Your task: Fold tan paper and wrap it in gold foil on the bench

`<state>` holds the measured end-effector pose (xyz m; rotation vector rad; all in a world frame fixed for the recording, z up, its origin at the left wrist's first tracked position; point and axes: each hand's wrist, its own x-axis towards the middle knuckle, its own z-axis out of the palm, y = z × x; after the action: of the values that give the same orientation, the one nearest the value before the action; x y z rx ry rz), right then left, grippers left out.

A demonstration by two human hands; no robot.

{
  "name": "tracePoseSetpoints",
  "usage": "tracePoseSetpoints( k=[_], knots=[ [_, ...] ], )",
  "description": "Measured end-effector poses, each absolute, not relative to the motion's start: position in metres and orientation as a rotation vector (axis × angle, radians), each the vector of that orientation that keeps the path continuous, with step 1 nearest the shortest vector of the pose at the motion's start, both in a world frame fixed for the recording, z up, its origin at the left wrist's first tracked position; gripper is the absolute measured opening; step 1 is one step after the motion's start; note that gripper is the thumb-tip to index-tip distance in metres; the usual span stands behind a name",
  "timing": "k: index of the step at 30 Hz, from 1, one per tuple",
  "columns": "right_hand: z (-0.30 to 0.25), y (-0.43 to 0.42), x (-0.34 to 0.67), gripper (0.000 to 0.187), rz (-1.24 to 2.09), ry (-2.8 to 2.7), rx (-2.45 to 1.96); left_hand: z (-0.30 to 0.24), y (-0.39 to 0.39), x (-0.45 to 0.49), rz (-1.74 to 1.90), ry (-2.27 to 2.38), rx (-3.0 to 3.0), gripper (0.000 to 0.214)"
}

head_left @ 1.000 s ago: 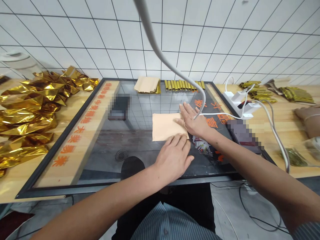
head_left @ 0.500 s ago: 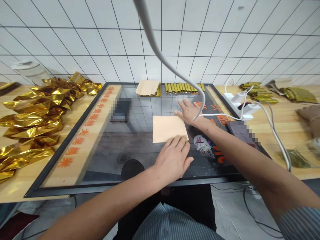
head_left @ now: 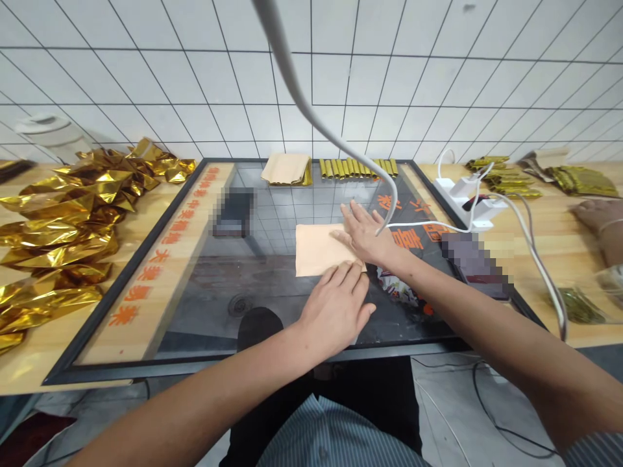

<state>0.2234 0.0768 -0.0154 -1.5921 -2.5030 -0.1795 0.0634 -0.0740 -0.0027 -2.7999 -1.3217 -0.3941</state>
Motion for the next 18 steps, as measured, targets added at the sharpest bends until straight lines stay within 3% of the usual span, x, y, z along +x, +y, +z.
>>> tracePoseSetpoints(
  k=[18],
  knots=[
    [-0.003,0.139,0.200,0.062,-0.369,-2.465,-1.615,0.000,-0.075,0.064,-0.350,-1.322,-2.811,0.058]
  ],
)
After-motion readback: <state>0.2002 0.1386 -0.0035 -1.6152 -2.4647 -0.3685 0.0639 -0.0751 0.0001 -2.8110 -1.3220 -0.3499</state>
